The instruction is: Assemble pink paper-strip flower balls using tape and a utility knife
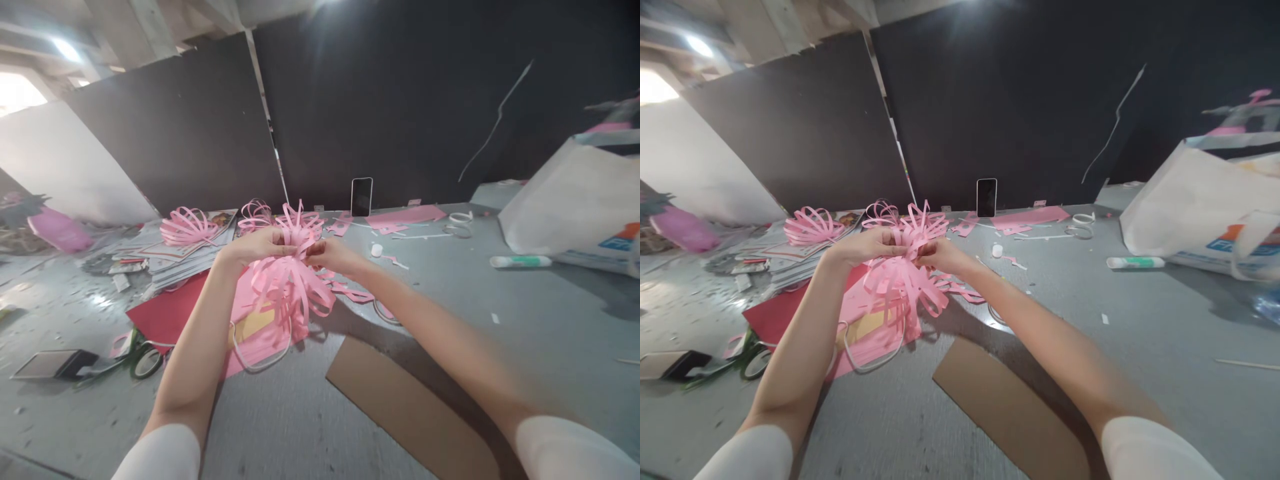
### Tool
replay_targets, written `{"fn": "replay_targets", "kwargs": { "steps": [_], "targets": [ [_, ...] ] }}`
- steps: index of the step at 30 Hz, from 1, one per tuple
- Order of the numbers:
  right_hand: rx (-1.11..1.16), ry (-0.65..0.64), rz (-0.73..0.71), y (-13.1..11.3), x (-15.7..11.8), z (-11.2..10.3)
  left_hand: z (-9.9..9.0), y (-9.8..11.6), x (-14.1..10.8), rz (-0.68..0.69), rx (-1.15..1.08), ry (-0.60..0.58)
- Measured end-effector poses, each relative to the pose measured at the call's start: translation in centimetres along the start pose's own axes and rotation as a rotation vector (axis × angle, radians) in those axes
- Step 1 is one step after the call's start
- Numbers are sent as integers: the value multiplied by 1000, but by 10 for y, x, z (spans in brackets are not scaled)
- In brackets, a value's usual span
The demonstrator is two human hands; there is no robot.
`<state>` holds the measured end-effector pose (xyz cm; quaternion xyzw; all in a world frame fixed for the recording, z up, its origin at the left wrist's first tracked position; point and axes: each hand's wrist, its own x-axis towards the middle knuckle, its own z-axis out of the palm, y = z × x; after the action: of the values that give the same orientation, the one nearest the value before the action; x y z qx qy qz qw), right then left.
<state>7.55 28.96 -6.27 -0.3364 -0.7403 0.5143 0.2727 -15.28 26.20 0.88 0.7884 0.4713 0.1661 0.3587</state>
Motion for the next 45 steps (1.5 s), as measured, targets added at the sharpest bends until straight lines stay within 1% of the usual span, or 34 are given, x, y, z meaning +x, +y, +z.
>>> {"fn": "replay_targets", "kwargs": {
  "steps": [2,7,14,18,21,24,27,31,36,41,43,45],
  "targets": [
    [-1,6,9,0,1,1,0,-3,2,16,2,-24],
    [3,20,13,-4,0,3,0,-7,3,45,-22,-41],
    [57,16,-13,-3,1,6,2,-3,3,27,-78,-50],
    [71,-7,-29,0,2,6,2,-6,3,18,-88,-50],
    [87,-1,-37,3,3,6,2,-7,3,32,-102,-56],
    [95,1,-42,3,4,7,2,-4,0,41,-146,-62],
    [106,-38,-32,0,2,6,2,4,-4,36,-138,-61],
    [71,-69,-18,-7,-2,2,0,10,-7,-12,-88,-21],
    [42,-73,-5,-11,-4,-5,-3,7,-8,-98,-53,55],
    [32,-1,41,-10,-3,-5,-4,1,-6,-142,1,126],
    [18,31,30,-10,-2,-4,-4,-1,-5,-166,31,168],
    [23,55,7,-9,-1,-4,-3,-3,-4,-182,47,185]
  ]
}}
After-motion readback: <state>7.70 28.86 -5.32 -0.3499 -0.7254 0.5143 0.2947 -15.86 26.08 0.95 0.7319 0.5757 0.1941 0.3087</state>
